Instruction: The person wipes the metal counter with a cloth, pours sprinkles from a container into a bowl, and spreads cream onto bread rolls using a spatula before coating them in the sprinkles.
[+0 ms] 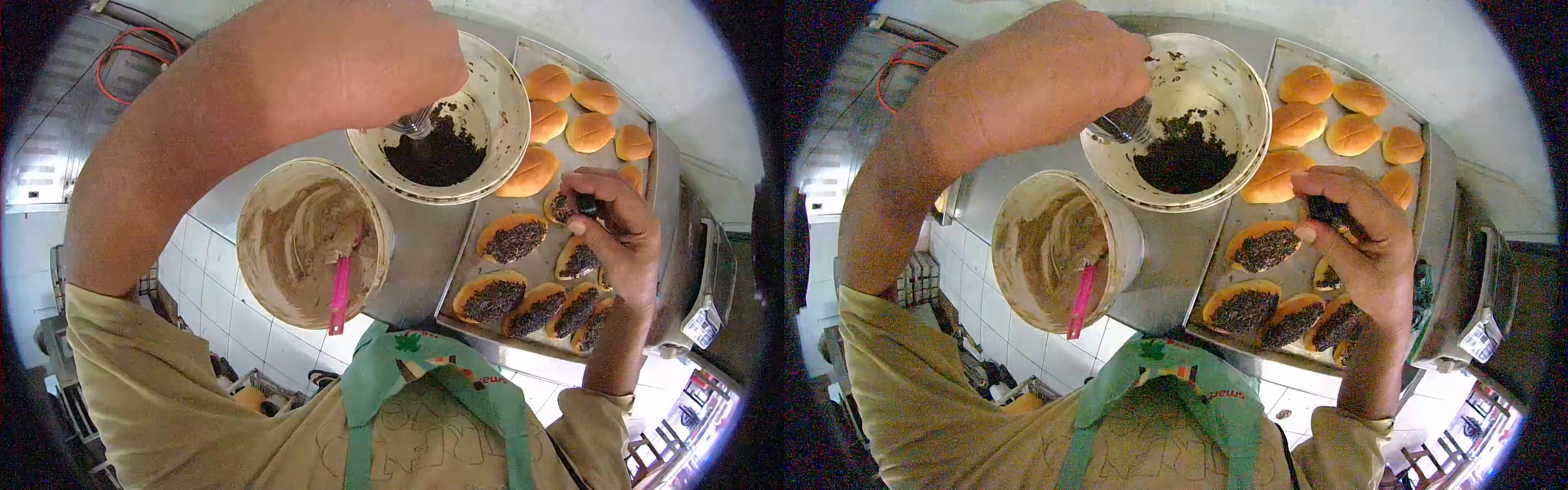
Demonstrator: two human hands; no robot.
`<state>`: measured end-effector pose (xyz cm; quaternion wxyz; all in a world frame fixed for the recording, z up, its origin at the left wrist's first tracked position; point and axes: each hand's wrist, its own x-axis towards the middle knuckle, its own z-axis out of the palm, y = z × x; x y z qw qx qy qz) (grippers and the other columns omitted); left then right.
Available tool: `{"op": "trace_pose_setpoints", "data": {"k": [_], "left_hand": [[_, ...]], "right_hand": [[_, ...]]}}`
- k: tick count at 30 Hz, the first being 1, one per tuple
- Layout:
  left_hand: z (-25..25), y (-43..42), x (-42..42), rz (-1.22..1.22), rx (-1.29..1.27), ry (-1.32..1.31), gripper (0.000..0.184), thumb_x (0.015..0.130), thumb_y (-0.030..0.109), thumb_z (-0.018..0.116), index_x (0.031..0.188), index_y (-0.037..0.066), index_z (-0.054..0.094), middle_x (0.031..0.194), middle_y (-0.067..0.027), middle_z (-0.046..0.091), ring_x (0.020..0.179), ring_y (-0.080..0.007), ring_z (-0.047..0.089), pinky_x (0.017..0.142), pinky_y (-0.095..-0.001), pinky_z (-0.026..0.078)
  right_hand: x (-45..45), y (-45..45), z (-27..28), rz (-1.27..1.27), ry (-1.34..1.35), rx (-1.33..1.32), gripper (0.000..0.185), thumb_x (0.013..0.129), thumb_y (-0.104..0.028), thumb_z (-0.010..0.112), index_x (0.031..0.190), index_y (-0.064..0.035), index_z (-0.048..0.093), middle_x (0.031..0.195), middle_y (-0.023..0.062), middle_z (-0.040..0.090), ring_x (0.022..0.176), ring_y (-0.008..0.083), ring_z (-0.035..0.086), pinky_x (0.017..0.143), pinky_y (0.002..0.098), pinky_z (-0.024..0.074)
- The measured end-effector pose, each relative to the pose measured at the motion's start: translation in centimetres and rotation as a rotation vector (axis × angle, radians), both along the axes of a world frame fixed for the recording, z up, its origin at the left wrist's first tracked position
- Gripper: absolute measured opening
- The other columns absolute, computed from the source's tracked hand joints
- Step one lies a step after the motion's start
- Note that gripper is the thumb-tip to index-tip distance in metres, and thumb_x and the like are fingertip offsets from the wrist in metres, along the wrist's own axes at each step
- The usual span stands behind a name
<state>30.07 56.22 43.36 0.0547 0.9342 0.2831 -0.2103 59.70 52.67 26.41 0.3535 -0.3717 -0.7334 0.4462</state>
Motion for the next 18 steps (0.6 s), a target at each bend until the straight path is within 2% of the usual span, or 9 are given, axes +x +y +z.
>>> {"op": "trace_pose_setpoints", "data": {"k": [7,10,15,18], "left_hand": [[1.1,-0.2,1.6,0.164,-0.075,0.115,0.010,0.083,0.006,0.064,0.084,-0.003,0.069,0.082,-0.0183,0.069,0.080,-0.0308,0.072,0.071,-0.0405,0.059],[1.2,-1.1,2.6,0.235,0.011,0.199,0.011,0.084,0.007,0.064,0.085,-0.002,0.069,0.083,-0.0178,0.069,0.080,-0.0299,0.073,0.072,-0.0398,0.060],[1.4,-0.8,1.1,0.105,0.034,0.113,0.011,0.085,0.008,0.063,0.086,-0.001,0.069,0.082,-0.0172,0.069,0.082,-0.0289,0.073,0.072,-0.0392,0.061],[1.5,-0.6,1.7,0.127,0.064,0.237,0.011,0.085,0.008,0.063,0.086,-0.001,0.070,0.081,-0.0168,0.070,0.081,-0.0286,0.074,0.072,-0.0395,0.061]], "right_hand": [[-0.2,-0.4,0.1,-0.021,0.043,-0.107,0.036,0.079,0.002,0.076,0.114,0.0022,0.066,0.113,0.0111,0.067,0.104,0.0193,0.065,0.092,0.0302,0.0513],[-0.1,-0.6,0.1,-0.050,0.080,-0.181,0.033,0.080,0.001,0.076,0.112,0.0019,0.066,0.112,0.0100,0.067,0.101,0.0179,0.065,0.091,0.0295,0.0517],[0.4,-0.5,-0.7,-0.057,0.146,-0.226,0.032,0.081,-0.001,0.077,0.111,0.0005,0.067,0.111,0.0087,0.068,0.097,0.0155,0.065,0.088,0.0283,0.0524],[0.9,0.0,-1.3,0.020,0.132,-0.132,0.035,0.080,-0.003,0.078,0.113,0.0002,0.067,0.111,0.0089,0.068,0.097,0.0152,0.065,0.087,0.0281,0.0528]]}}
